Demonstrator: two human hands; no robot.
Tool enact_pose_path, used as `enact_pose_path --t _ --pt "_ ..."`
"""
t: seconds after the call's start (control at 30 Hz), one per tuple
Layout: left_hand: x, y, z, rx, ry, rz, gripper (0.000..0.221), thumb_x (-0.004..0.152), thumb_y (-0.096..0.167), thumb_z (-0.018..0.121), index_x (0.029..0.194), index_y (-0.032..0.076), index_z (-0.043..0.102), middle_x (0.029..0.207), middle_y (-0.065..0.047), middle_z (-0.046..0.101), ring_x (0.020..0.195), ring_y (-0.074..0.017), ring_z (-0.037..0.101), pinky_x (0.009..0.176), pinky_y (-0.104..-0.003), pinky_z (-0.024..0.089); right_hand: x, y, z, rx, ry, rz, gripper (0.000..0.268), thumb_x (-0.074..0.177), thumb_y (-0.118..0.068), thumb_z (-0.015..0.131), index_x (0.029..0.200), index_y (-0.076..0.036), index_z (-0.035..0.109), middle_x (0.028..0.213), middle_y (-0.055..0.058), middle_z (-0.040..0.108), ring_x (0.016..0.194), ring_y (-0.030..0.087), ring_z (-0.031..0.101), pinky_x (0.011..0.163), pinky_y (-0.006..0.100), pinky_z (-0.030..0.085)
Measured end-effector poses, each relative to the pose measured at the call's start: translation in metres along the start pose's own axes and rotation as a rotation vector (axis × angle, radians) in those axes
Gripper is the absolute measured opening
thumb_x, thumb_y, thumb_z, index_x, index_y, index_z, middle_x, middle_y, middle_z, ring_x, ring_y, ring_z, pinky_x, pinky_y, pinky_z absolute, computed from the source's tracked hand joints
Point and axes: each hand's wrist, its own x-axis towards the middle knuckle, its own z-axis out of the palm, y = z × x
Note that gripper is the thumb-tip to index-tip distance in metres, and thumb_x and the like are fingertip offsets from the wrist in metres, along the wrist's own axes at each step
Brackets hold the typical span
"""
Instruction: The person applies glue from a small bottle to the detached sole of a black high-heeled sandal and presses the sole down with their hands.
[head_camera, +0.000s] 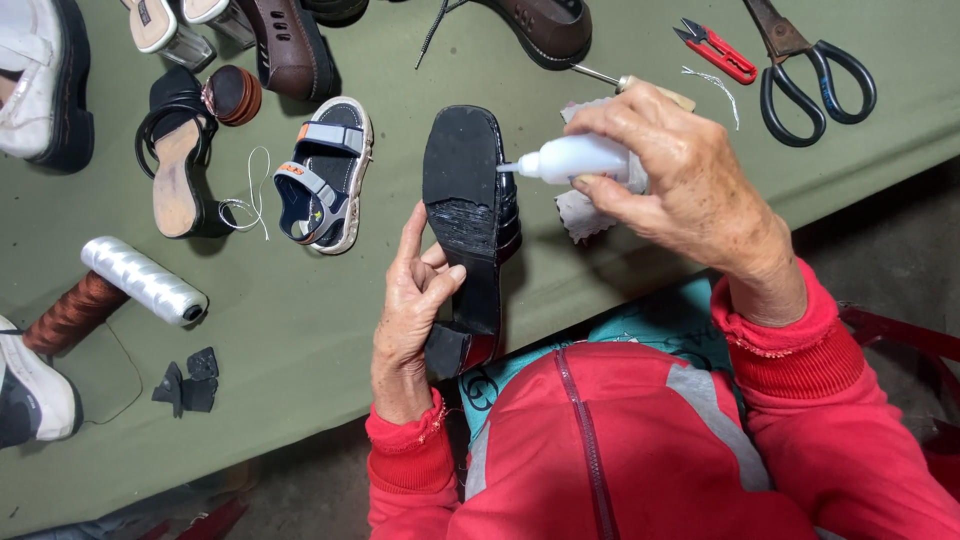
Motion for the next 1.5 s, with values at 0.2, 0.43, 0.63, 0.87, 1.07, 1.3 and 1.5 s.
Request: enact_pose_path --t 0.2,0.43,0.63,0.87,1.07,1.3,1.5 --pt "-0.003 0.002 -0.001 -0.024 -0.070 0.016 0.089 0.094 0.002 0.064 0.167 0.011 0.013 0.137 -0.025 0.062 0.117 -0.0248 0.064 0.104 -0.037 0.051 0.001 0.002 0.000 0.012 0.031 0.061 0.033 0.098 -0.007 0.075 0.129 -0.001 0.065 0.110 0.015 0.064 0.096 0.030 0.058 0.081 0.038 0.045" --pt "-0.002 -0.010 -0.015 -0.038 -0.131 -0.005 0.091 0.095 0.000 0.065 0.168 0.015 0.013 0.133 -0.023 0.064 0.105 -0.0192 0.066 0.091 -0.029 0.053 0.001 0.015 0.008 0.294 0.083 0.287 0.032 0.094 -0.003 0.073 0.126 -0.002 0.065 0.117 0.012 0.066 0.098 0.022 0.063 0.076 0.029 0.049" --pt "-0.004 0.000 -0.009 -0.051 -0.142 -0.021 0.092 0.094 0.003 0.067 0.167 0.014 0.013 0.134 -0.024 0.063 0.104 -0.0213 0.067 0.094 -0.033 0.054 -0.001 0.019 0.008 0.418 0.068 0.331 0.030 0.098 -0.005 0.071 0.127 -0.001 0.063 0.116 0.010 0.066 0.098 0.018 0.061 0.079 0.026 0.050" --pt "-0.006 0.013 -0.005 -0.017 -0.198 -0.003 0.091 0.094 0.001 0.065 0.167 0.011 0.011 0.138 -0.026 0.061 0.111 -0.0255 0.067 0.104 -0.036 0.054 -0.002 0.022 0.013 0.389 0.087 0.307 0.031 0.097 -0.006 0.071 0.126 -0.002 0.064 0.116 0.009 0.066 0.095 0.019 0.062 0.076 0.026 0.050" --pt "-0.014 0.027 -0.001 0.029 -0.175 0.010 0.089 0.096 0.003 0.066 0.167 0.011 0.013 0.137 -0.019 0.062 0.109 -0.0183 0.065 0.106 -0.032 0.050 -0.002 0.020 0.004 0.414 0.084 0.363 0.035 0.093 -0.002 0.071 0.126 -0.003 0.060 0.116 0.009 0.062 0.096 0.018 0.061 0.079 0.026 0.052" --pt "-0.016 0.034 -0.002 0.089 -0.188 0.021 0.090 0.096 0.008 0.066 0.167 0.011 0.010 0.143 -0.020 0.058 0.117 -0.0196 0.063 0.110 -0.035 0.048 0.000 0.020 0.005 0.400 0.070 0.345 0.031 0.095 -0.006 0.073 0.123 -0.003 0.061 0.110 0.007 0.063 0.090 0.016 0.059 0.076 0.026 0.050" --pt "-0.009 0.016 -0.021 -0.061 -0.045 -0.016 0.079 0.091 0.004 0.070 0.159 -0.002 0.031 0.131 -0.016 0.066 0.114 -0.0185 0.066 0.099 -0.028 0.053 0.000 0.028 0.019 0.802 0.170 0.486 0.031 0.097 -0.005 0.071 0.125 -0.002 0.059 0.116 0.007 0.061 0.101 0.015 0.063 0.086 0.023 0.057"
